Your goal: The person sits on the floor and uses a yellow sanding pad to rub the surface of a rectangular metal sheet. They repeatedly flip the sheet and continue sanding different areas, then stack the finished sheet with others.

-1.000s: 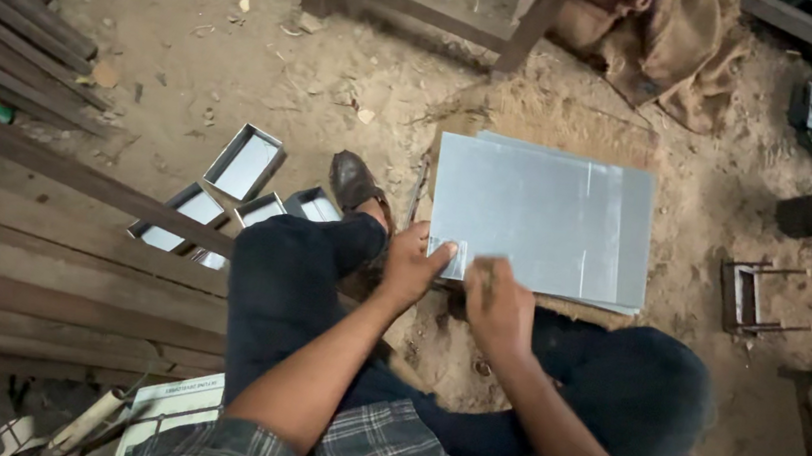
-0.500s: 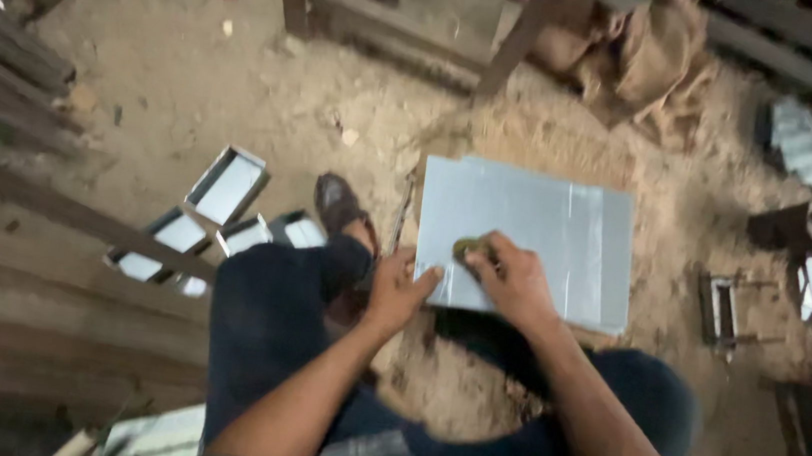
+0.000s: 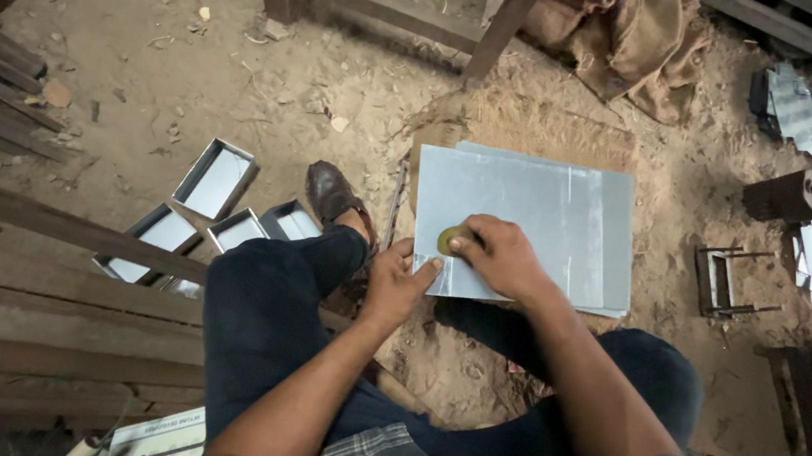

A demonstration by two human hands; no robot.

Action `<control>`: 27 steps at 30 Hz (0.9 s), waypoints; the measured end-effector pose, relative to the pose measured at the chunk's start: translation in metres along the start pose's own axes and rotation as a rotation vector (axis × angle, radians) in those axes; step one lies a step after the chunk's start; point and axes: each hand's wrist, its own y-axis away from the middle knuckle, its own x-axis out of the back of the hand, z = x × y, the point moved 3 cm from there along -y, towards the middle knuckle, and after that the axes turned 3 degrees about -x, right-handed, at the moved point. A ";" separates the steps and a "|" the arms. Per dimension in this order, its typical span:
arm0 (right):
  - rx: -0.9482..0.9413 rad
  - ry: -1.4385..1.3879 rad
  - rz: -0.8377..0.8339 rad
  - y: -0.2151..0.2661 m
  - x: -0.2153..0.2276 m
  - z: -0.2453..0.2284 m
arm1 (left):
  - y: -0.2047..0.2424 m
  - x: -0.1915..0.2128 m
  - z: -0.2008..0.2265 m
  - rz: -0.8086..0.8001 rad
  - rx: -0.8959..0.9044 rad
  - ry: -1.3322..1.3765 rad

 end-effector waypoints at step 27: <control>0.207 0.324 0.004 0.000 -0.021 -0.037 | -0.006 0.006 -0.017 0.150 0.073 -0.478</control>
